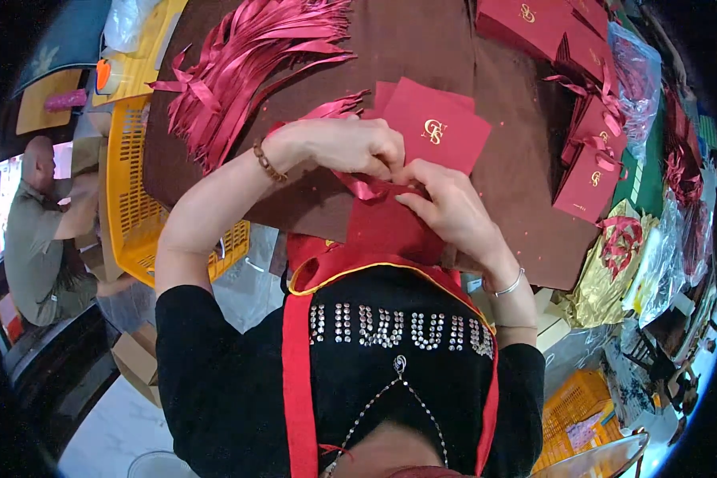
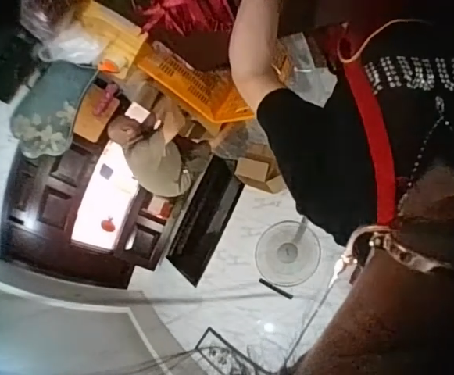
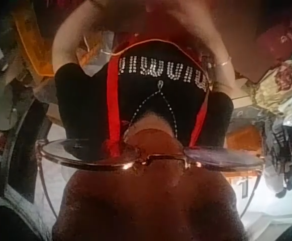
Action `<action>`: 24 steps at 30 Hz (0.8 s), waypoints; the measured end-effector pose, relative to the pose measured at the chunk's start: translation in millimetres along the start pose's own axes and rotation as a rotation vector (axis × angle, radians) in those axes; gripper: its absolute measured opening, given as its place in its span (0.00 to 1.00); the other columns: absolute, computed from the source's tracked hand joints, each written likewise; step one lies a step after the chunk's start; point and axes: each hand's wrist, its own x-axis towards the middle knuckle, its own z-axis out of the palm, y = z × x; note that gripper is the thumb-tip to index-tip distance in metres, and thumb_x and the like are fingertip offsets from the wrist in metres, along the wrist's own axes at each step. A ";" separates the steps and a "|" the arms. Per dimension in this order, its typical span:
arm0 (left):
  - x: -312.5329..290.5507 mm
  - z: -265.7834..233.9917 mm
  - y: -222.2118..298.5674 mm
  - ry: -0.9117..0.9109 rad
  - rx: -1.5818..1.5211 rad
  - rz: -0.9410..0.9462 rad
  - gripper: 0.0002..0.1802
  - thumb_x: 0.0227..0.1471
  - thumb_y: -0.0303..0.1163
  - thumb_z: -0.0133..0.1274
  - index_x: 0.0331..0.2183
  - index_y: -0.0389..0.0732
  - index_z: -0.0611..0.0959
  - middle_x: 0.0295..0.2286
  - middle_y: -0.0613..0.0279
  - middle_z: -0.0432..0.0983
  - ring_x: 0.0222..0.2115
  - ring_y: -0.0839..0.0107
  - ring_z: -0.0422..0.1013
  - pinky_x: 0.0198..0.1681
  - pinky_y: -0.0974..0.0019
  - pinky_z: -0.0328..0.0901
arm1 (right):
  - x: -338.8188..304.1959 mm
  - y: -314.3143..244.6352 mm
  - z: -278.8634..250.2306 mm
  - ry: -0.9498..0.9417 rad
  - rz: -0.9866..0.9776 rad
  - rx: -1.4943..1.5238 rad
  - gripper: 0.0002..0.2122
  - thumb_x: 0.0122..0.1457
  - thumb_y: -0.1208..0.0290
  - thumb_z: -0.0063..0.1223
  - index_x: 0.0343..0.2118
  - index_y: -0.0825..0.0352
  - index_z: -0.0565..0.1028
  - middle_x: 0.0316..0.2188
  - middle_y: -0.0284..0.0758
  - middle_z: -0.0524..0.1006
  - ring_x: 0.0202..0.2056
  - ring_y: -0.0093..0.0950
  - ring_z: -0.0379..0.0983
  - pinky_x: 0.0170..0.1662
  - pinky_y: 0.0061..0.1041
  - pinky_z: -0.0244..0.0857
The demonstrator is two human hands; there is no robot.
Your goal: The person threads pink ribbons into red gift bags by hand at an assembly station.
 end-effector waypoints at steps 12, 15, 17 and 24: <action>4.8 -0.4 -0.9 -0.274 -0.034 -0.064 0.08 0.49 0.34 0.49 0.28 0.39 0.77 0.29 0.63 0.69 0.39 0.66 0.63 0.42 0.63 0.56 | -3.5 -1.1 1.4 -0.034 -0.100 -0.013 0.10 0.48 0.74 0.56 0.34 0.68 0.73 0.26 0.41 0.74 0.28 0.37 0.73 0.31 0.28 0.66; 5.6 17.2 -17.5 -0.145 -0.170 -0.073 0.08 0.49 0.33 0.50 0.28 0.38 0.77 0.30 0.62 0.69 0.38 0.66 0.64 0.43 0.63 0.57 | -2.2 -0.8 1.0 -0.047 -0.005 -0.105 0.10 0.49 0.75 0.56 0.35 0.69 0.74 0.25 0.40 0.76 0.27 0.33 0.75 0.31 0.25 0.66; 5.0 21.5 -16.4 -0.056 -0.214 -0.113 0.08 0.49 0.32 0.49 0.28 0.36 0.76 0.30 0.60 0.70 0.37 0.66 0.65 0.44 0.65 0.58 | -1.9 -5.7 -1.2 -0.106 0.036 0.027 0.09 0.49 0.76 0.56 0.34 0.69 0.74 0.25 0.39 0.77 0.26 0.28 0.76 0.30 0.24 0.67; 14.9 1.5 -32.8 0.523 -0.479 -0.309 0.10 0.53 0.32 0.48 0.31 0.34 0.77 0.29 0.68 0.73 0.33 0.78 0.66 0.39 0.72 0.61 | -3.0 2.5 5.4 -0.101 -0.034 0.047 0.09 0.49 0.77 0.56 0.34 0.70 0.73 0.26 0.39 0.78 0.28 0.26 0.75 0.31 0.23 0.66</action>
